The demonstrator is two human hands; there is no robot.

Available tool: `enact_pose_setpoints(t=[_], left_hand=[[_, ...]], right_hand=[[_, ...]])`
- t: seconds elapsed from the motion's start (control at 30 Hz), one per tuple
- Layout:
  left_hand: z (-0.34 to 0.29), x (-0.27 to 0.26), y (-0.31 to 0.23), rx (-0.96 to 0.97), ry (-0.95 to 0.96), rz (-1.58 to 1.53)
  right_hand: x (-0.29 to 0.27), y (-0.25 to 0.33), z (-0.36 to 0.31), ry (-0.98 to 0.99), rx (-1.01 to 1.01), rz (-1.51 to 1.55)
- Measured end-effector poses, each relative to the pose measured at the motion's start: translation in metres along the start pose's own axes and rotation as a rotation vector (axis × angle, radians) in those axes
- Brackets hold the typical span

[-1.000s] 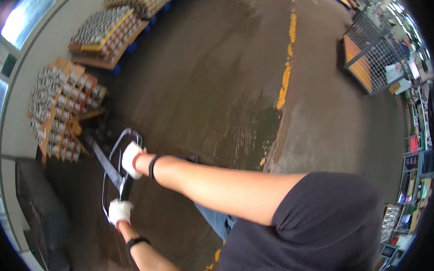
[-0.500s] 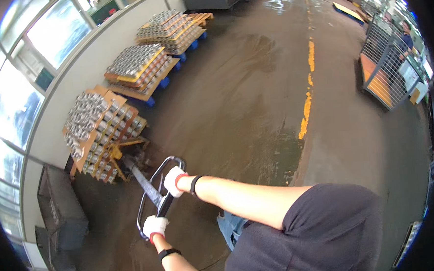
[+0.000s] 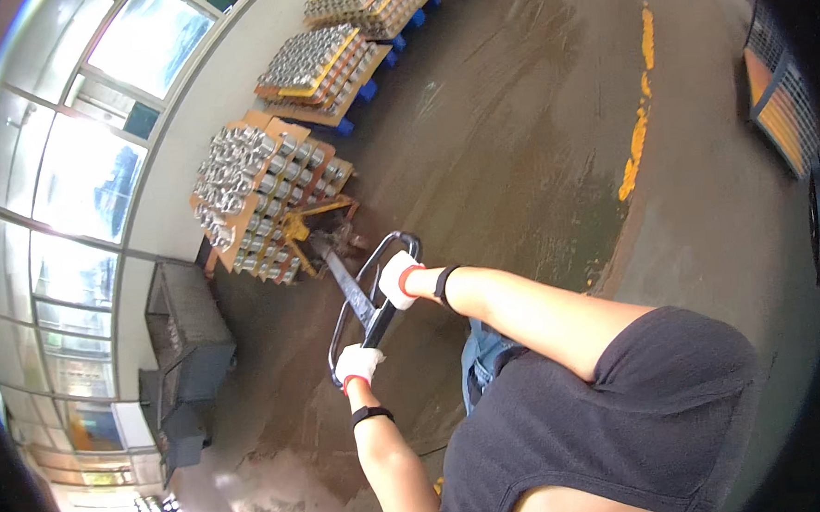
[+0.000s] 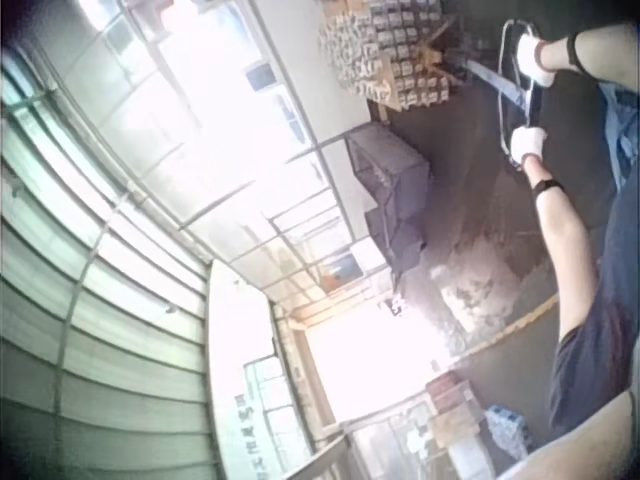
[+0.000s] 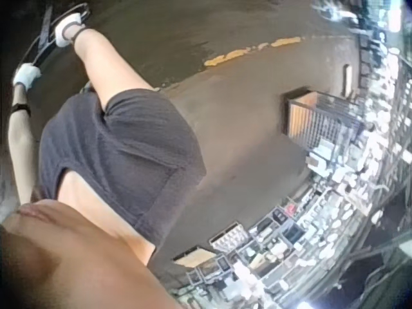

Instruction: The person moves a pallet of pistons using a pallet jack, stops at a workstation, and picks up a piston and a document. They then place the document on the workstation and move pistons one by one from the pallet to a green mat, placing each one on a scale to be measured.

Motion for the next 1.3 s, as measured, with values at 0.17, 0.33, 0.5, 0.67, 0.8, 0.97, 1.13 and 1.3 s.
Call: enact_pose_setpoints(t=[0.17,0.33,0.5,0.67,0.8,0.97,1.13,1.3], left_hand=[[-0.041,-0.022,0.015,-0.119,0.051,-0.092],[-0.064,-0.024,0.050,-0.165,0.018,-0.145],[-0.072,-0.040,0.009,-0.259,-0.012,-0.252],[-0.074,-0.038,0.048,-0.228,-0.067,-0.230],[-0.078,-0.049,0.051,-0.241,-0.064,-0.218],[-0.072,-0.052,0.045,-0.260,-0.089,-0.340],[-0.048,-0.055,0.064,-0.261,-0.131,-0.227],[-0.048,-0.031,0.086,-0.251,-0.048,-0.323]], right_hand=[[-0.016,0.028,-0.019,0.034,-0.077,0.025],[-0.040,0.058,-0.035,0.052,-0.141,0.028],[-0.046,0.034,-0.015,0.032,-0.173,0.000],[-0.055,0.059,-0.022,0.037,-0.207,-0.039],[-0.056,0.063,-0.020,0.055,-0.197,-0.050],[-0.061,0.053,-0.013,0.032,-0.168,0.024],[-0.050,0.062,0.008,0.020,-0.154,-0.014],[-0.024,0.082,0.017,-0.005,-0.235,-0.010]])
Point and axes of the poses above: each hand's wrist, its own z-axis towards the middle knuckle, its own x-axis out of the palm, y = z × x, the point moved 9 cm from there along z, towards the middle knuckle, and after that the axes turned 11 degrees about -y, right-handed, at the moved point
